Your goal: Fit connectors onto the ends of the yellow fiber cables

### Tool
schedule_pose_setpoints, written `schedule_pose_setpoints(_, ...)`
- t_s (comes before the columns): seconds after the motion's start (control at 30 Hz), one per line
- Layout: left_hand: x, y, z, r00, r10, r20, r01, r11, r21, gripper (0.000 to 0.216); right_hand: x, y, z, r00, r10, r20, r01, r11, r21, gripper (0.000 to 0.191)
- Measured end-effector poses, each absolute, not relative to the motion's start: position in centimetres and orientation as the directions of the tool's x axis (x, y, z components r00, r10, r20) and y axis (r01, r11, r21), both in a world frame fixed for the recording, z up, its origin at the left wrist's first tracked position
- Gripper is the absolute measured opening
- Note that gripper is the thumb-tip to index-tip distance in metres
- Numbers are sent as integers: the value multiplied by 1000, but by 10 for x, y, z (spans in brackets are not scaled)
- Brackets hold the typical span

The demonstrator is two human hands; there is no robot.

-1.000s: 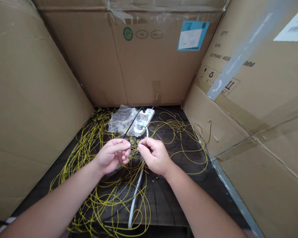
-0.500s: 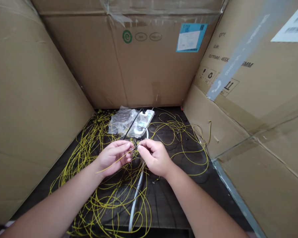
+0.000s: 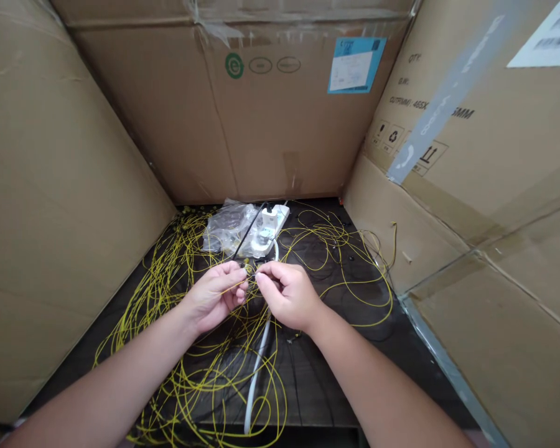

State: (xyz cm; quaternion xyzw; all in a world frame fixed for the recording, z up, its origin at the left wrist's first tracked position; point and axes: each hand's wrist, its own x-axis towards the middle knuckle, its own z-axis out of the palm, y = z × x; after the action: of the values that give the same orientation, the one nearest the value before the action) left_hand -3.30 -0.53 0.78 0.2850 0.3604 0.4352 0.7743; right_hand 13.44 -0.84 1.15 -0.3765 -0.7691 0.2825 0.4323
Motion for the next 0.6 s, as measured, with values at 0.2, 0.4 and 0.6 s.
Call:
schedule_pose_setpoints(0.2, -39, -4, 9, 271, 946, -175, -390, 274, 879, 24, 135, -6, 9, -244, 837, 489, 481, 542, -689, 17)
schedule_pose_setpoints(0.4, -46, -8, 16, 21, 728, 685, 392, -636, 664, 12, 136, -3, 10, -121, 927, 355, 506, 366, -781, 22)
schedule_pose_setpoints(0.6, -39, -13, 12, 298, 545, 784, 675, -701, 230, 17, 130, -8, 20, -167, 968, 188, 209, 221, -953, 25)
